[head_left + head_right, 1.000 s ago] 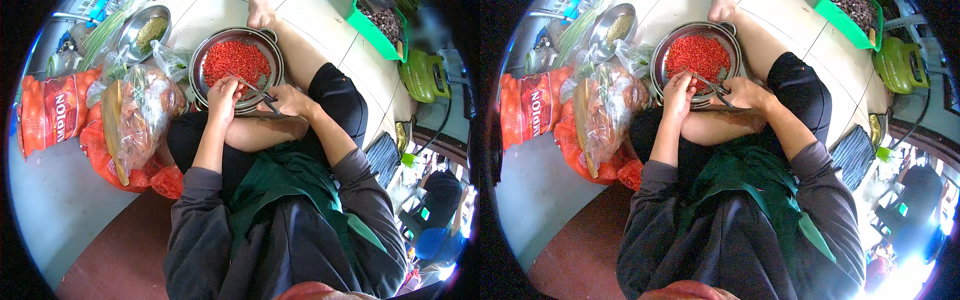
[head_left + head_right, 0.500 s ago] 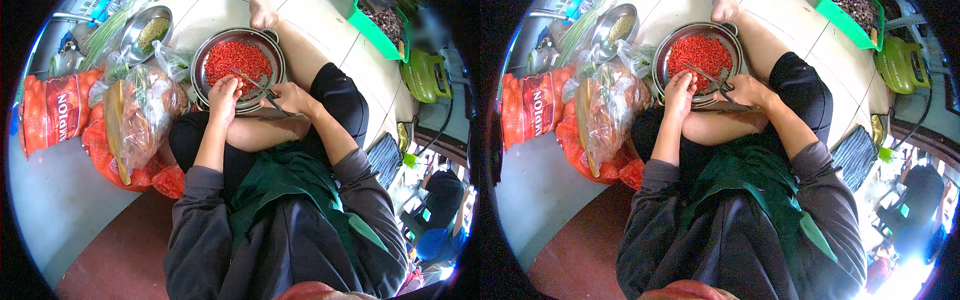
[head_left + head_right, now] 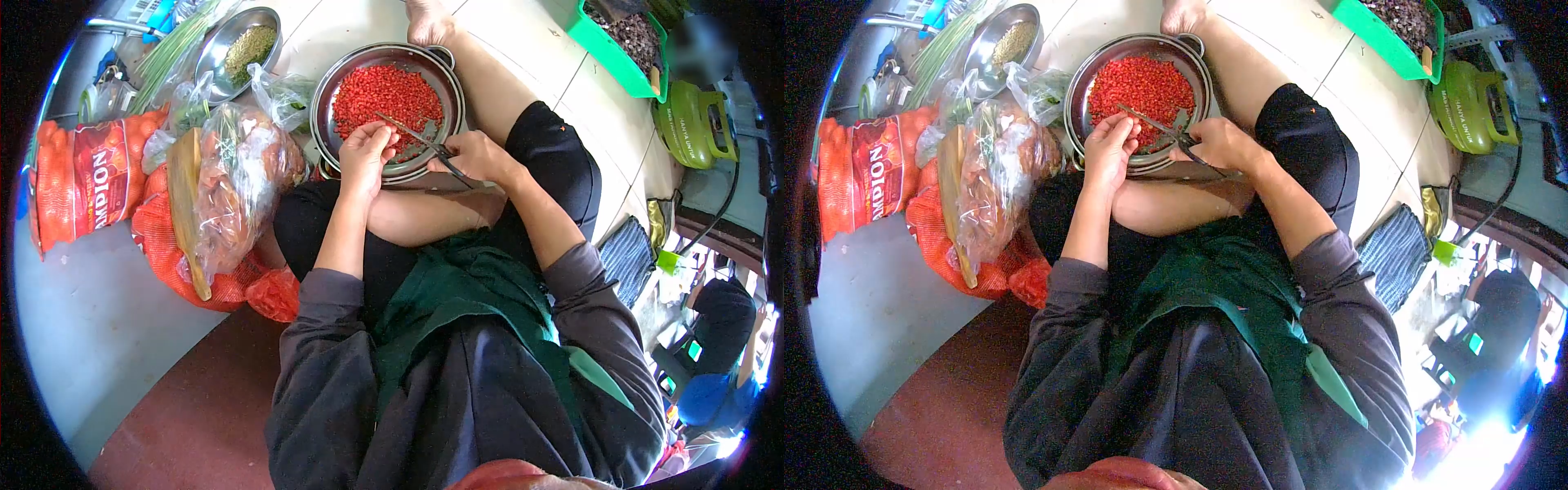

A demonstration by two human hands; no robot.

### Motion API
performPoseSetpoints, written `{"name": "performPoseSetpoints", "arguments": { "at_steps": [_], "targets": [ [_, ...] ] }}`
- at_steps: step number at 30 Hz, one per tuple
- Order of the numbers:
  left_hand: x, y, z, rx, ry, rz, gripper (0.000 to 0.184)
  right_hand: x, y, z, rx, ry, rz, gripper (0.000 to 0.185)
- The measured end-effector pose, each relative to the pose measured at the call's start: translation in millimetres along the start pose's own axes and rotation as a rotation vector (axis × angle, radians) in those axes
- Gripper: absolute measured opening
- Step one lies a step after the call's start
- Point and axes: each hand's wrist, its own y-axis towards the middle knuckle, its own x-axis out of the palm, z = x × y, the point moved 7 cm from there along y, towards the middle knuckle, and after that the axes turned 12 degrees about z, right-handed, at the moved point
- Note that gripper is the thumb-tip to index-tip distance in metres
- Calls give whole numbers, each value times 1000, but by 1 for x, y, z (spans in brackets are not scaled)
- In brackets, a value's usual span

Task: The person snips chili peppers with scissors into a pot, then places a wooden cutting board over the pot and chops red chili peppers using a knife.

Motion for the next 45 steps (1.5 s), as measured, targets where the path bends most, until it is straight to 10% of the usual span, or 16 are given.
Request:
{"name": "performPoseSetpoints", "arguments": {
  "at_steps": [45],
  "targets": [
    [5,6,15,340,412,-26,34,-6,0,3,-29,-97,51,50]
  ]
}}
